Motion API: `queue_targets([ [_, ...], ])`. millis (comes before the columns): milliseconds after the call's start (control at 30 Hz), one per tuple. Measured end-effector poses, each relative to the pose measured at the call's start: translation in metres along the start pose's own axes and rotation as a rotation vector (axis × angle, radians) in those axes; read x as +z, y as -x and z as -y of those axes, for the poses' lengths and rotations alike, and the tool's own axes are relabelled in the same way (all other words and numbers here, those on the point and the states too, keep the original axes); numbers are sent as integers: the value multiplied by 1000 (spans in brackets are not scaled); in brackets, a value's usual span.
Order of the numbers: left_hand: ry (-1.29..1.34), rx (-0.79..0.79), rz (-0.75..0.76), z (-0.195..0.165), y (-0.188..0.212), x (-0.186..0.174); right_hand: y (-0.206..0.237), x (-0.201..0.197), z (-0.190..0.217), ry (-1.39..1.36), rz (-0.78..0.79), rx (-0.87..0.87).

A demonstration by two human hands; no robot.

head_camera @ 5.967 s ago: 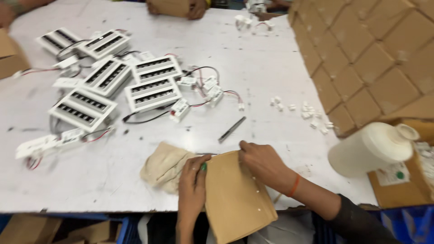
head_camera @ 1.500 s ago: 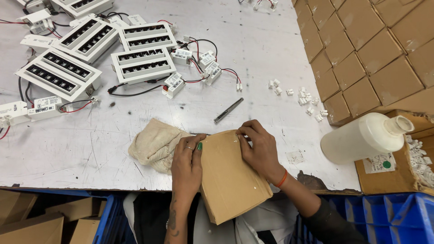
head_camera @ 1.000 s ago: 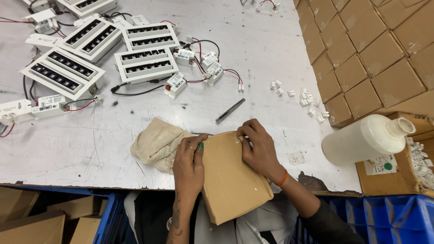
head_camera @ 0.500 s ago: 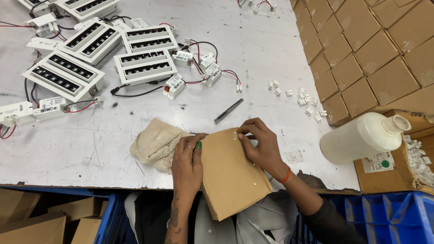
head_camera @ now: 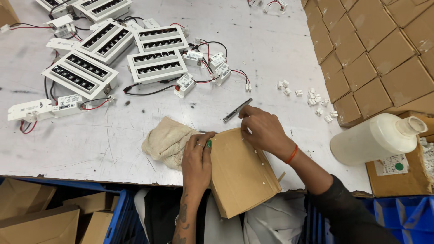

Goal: The person seals a small cardboard box by applying white adhesive dots to the flaps and pressing them together. They use a metal tool to smooth the edges and ensure the seal is secure.

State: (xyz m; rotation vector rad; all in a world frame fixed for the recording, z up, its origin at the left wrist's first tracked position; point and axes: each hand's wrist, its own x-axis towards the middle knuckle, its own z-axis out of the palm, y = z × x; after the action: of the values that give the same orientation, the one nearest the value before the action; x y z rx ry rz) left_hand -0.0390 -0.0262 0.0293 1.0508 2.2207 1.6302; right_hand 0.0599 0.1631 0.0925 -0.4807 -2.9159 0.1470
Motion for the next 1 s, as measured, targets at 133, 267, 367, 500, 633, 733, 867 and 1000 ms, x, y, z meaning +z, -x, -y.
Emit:
queue_targets([
  [133, -4, 19, -19, 4, 0, 2, 0, 6, 2, 23, 19, -1],
  [267, 4, 19, -31, 6, 1, 4, 5, 10, 1, -42, -21, -17],
  [367, 10, 11, -41, 5, 2, 5, 11, 10, -2, -147, 0, 105],
  [500, 16, 24, -33, 5, 2, 5, 24, 5, -12, -461, -63, 103],
  [633, 6, 6, -27, 6, 2, 6, 32, 1, -24, -643, -44, 201],
  [733, 4, 5, -25, 7, 2, 6, 34, 0, -27, -660, -70, 244],
  [867, 2, 17, -31, 7, 2, 6, 35, -1, -26, -779, -109, 287],
  [1000, 7, -7, -20, 6, 1, 6, 36, -3, -22, -621, -115, 119],
])
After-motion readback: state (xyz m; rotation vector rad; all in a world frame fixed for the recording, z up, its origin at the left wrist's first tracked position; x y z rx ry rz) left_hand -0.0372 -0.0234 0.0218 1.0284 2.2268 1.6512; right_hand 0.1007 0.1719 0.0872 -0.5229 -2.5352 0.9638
